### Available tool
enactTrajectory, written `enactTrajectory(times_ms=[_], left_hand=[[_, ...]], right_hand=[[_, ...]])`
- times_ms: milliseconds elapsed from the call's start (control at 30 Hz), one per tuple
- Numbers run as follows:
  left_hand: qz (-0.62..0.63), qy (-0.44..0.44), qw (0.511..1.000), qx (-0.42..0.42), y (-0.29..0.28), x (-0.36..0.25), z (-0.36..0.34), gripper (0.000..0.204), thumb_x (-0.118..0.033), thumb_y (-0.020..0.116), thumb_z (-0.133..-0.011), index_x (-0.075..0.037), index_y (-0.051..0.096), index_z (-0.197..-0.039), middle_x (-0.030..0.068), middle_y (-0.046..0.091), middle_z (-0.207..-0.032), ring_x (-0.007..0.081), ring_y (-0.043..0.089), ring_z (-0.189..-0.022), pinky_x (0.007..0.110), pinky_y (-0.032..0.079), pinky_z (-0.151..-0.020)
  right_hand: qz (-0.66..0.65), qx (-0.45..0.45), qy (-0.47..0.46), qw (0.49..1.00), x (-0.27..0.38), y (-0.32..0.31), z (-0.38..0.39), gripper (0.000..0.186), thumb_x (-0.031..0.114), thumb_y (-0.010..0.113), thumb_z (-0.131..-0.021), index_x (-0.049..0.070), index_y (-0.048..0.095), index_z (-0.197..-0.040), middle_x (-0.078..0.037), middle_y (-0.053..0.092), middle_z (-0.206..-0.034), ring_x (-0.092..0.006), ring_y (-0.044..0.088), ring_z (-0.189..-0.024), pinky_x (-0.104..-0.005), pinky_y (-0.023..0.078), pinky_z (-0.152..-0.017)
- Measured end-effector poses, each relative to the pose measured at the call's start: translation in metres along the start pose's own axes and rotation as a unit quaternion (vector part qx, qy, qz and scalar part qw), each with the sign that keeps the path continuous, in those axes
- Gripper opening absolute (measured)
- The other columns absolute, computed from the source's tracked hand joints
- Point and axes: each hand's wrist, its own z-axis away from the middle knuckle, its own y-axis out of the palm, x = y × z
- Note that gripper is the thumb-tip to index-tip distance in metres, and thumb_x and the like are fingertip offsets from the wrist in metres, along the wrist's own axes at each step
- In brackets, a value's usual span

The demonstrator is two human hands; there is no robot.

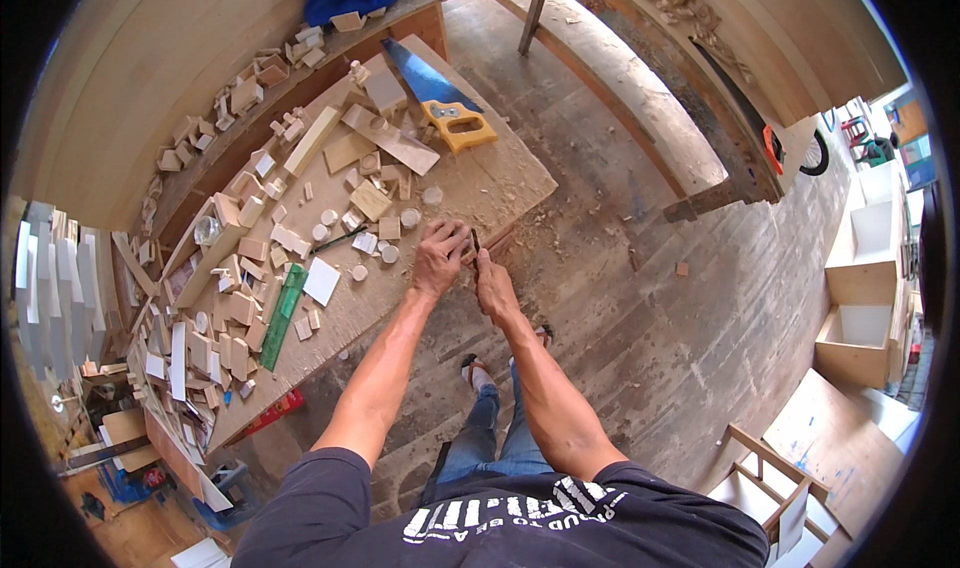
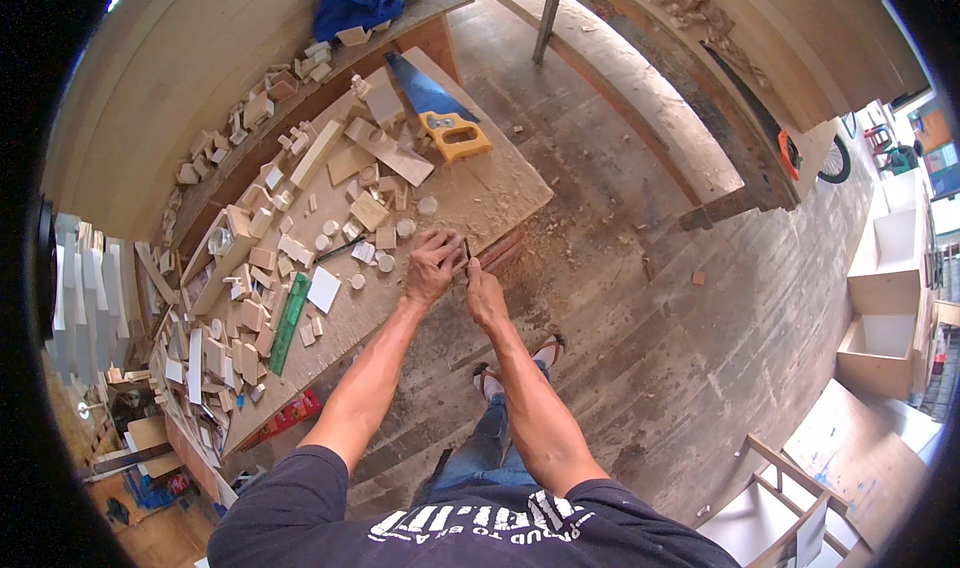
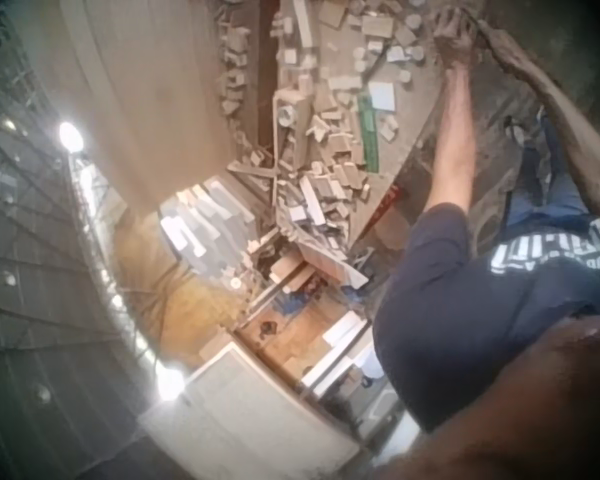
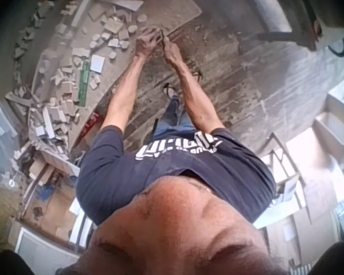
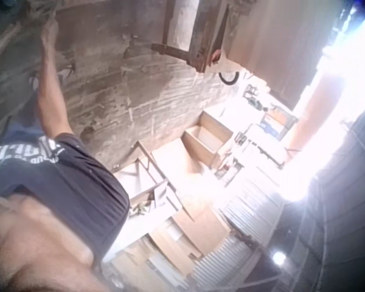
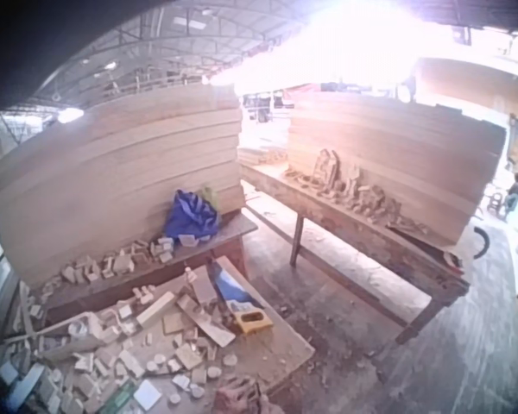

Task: The person carves a small circular piece of wood using a hand tool while holding it against a workbench cluttered with wood scraps.

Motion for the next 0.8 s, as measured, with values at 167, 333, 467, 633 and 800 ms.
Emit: enactTrajectory(times_ms=[167, 333, 467, 633, 800], left_hand=[[-0.01, 0.009, 1.0, 0.006, 0.001, 0.005, 0.004, 0.027, -0.006, 0.069, -0.087, -0.005, 0.076, -0.113, 0.0127, 0.073, -0.119, 0.0349, 0.061, -0.115, 0.042, 0.053, -0.096], [0.006, 0.0, 1.0, 0.0, 0.003, 0.0, 0.003, 0.027, -0.004, 0.071, -0.084, -0.004, 0.077, -0.11, 0.013, 0.073, -0.119, 0.0353, 0.062, -0.114, 0.041, 0.052, -0.097], [0.018, 0.006, 1.0, 0.018, -0.002, 0.009, 0.002, 0.028, -0.004, 0.07, -0.085, -0.004, 0.077, -0.112, 0.0126, 0.073, -0.12, 0.0345, 0.063, -0.115, 0.041, 0.052, -0.099], [0.078, -0.019, 0.992, 0.092, -0.021, 0.01, -0.012, 0.03, -0.005, 0.068, -0.088, -0.005, 0.075, -0.118, 0.0143, 0.072, -0.125, 0.0329, 0.063, -0.119, 0.041, 0.051, -0.104], [0.11, -0.096, 0.989, 0.006, -0.021, 0.006, -0.009, 0.034, -0.008, 0.074, -0.085, -0.005, 0.074, -0.12, 0.0139, 0.072, -0.126, 0.0321, 0.063, -0.121, 0.04, 0.049, -0.105]], right_hand=[[0.05, 0.001, -0.02, 0.999, 0.004, 0.001, 0.001, 0.076, 0.058, 0.03, -0.108, -0.005, 0.064, -0.082, -0.013, 0.058, -0.064, -0.0282, 0.058, -0.059, -0.0446, 0.045, -0.059], [0.14, -0.03, -0.027, 0.989, 0.016, 0.0, 0.0, 0.076, 0.053, 0.03, -0.109, -0.011, 0.069, -0.093, -0.038, 0.066, -0.092, -0.0531, 0.064, -0.101, -0.0523, 0.048, -0.088], [0.201, -0.029, 0.004, 0.979, 0.031, -0.002, 0.015, 0.074, 0.051, 0.029, -0.109, -0.009, 0.071, -0.102, -0.04, 0.066, -0.103, -0.0557, 0.061, -0.109, -0.0539, 0.047, -0.095], [0.192, -0.018, 0.005, 0.981, 0.036, -0.013, 0.028, 0.075, 0.055, 0.029, -0.108, -0.008, 0.07, -0.104, -0.038, 0.067, -0.105, -0.054, 0.062, -0.11, -0.0529, 0.047, -0.095], [0.099, 0.011, -0.037, 0.994, 0.03, -0.021, 0.028, 0.079, 0.06, 0.03, -0.107, -0.009, 0.065, -0.094, -0.031, 0.068, -0.092, -0.0448, 0.066, -0.094, -0.049, 0.047, -0.088]])
